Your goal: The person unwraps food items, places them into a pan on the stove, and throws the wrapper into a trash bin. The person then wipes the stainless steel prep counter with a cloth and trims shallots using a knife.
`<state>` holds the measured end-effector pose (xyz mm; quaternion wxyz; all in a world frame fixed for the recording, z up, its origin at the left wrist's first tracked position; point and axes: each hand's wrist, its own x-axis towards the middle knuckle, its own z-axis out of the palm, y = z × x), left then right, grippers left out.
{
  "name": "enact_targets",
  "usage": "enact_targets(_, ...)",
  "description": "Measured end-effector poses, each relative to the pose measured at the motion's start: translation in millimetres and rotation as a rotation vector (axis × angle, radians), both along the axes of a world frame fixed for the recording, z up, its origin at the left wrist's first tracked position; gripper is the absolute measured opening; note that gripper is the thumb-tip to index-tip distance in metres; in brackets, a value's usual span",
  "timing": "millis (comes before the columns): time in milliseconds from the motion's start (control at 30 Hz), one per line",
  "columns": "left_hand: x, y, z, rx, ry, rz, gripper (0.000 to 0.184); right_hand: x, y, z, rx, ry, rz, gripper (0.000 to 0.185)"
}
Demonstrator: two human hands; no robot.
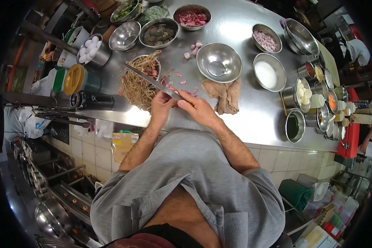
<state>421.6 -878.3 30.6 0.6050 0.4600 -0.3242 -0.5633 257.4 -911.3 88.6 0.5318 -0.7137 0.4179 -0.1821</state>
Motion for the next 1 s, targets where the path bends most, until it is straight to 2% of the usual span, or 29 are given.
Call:
enact_targets(33, 0, 0, 1, -0.023, 0.008, -0.009, 0.028, 0, 0, -1, 0.000, 0.000, 0.000, 0.053)
enact_targets(100, -1, -1, 1, -0.037, 0.010, -0.011, 0.028, 0, 1, -2, 0.294, -0.195, -0.052, 0.050)
enact_targets(233, -3, 0, 9, -0.052, 0.036, -0.031, 0.028, -4, -1, -2, 0.434, -0.250, -0.044, 0.047)
enact_targets(333, -3, -1, 5, -0.046, 0.003, -0.031, 0.028, -2, -1, -12, 0.406, -0.214, -0.047, 0.047)
enact_targets(367, -2, -1, 5, -0.047, 0.002, -0.032, 0.028, 0, 0, -24, 0.177, -0.215, -0.045, 0.046)
enact_targets(433, 0, 0, 6, -0.047, -0.002, -0.052, 0.028, 4, 2, -22, -0.051, -0.213, -0.044, 0.045)
enact_targets(500, -1, 0, 5, -0.058, 0.028, -0.058, 0.029, 4, 4, -12, 0.126, -0.228, -0.091, 0.044)
enact_targets(533, 0, -1, 4, -0.069, 0.059, -0.061, 0.029, 2, 2, -9, 0.127, -0.228, -0.089, 0.044)
enact_targets(600, 2, -1, 0, -0.070, 0.077, -0.084, 0.030, -5, -4, -6, 0.550, -0.352, -0.117, 0.046)
enact_targets(633, 2, 0, -1, -0.072, 0.096, -0.109, 0.030, -8, -7, -10, 0.551, -0.351, -0.116, 0.046)
enact_targets(700, -1, -1, 0, -0.067, 0.129, -0.103, 0.031, -13, -12, -18, 0.762, -0.491, -0.146, 0.046)
enact_targets(833, -2, -2, -2, -0.044, 0.183, -0.118, 0.034, -7, -14, -19, 0.613, -0.397, -0.240, 0.048)
enact_targets(900, -2, -2, -1, -0.020, 0.186, -0.124, 0.032, -2, -12, -19, 0.384, -0.234, -0.239, 0.051)
enact_targets(967, -3, -2, 1, 0.007, 0.189, -0.130, 0.030, 1, -9, -17, 0.373, -0.243, -0.249, 0.052)
enact_targets(1000, -4, -2, 5, -0.001, 0.293, -0.117, 0.028, 1, -8, -15, 0.360, -0.251, -0.256, 0.053)
